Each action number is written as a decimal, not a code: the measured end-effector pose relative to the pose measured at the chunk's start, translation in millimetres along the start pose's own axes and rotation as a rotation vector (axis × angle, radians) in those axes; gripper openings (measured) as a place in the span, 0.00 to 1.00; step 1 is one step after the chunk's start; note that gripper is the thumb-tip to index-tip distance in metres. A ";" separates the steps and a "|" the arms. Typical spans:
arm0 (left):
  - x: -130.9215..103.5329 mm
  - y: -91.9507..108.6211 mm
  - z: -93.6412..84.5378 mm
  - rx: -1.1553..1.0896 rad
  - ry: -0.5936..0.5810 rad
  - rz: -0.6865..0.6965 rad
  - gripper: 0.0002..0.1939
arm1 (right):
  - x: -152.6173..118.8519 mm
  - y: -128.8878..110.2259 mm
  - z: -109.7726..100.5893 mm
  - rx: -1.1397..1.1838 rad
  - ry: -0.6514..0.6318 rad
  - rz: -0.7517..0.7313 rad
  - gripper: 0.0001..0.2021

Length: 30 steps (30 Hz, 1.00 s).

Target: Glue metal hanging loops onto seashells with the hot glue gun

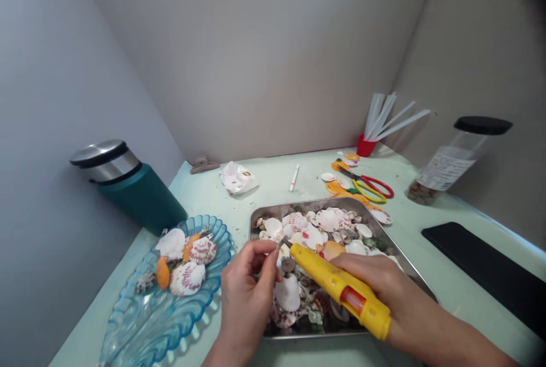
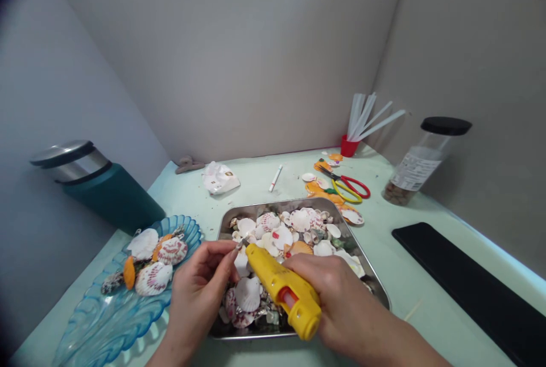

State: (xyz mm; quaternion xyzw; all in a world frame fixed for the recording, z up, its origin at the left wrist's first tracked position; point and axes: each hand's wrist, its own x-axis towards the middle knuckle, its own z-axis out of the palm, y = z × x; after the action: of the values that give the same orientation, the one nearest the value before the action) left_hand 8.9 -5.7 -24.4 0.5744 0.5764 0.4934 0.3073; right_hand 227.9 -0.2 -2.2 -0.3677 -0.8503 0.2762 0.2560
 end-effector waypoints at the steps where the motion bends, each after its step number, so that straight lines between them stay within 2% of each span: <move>1: 0.1 0.5 -0.1 0.002 0.001 0.003 0.05 | 0.3 -0.9 -0.7 0.011 -0.013 0.012 0.07; 4: 0.1 1.8 -0.5 0.007 0.000 0.006 0.05 | 1.2 -3.1 -2.1 0.035 -0.047 0.024 0.08; 9: -0.6 1.0 -0.4 0.004 0.002 0.009 0.05 | 1.4 -2.8 -2.4 0.030 0.018 0.014 0.07; 13: -1.2 0.0 0.1 0.013 -0.006 0.009 0.05 | 2.4 -3.0 -3.1 0.040 -0.045 0.036 0.07; 25: -1.2 1.1 -0.1 -0.002 -0.004 0.009 0.04 | 2.7 -3.9 -2.6 0.057 -0.032 0.058 0.05; 30: -0.9 0.5 0.7 -0.003 -0.014 -0.002 0.04 | 2.0 -6.4 -3.6 0.083 -0.038 0.022 0.06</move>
State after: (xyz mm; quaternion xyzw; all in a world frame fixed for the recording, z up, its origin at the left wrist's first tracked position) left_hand 9.9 -6.5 -24.4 0.5770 0.5740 0.4899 0.3125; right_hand 226.0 -1.3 5.0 -0.3609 -0.8386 0.3210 0.2519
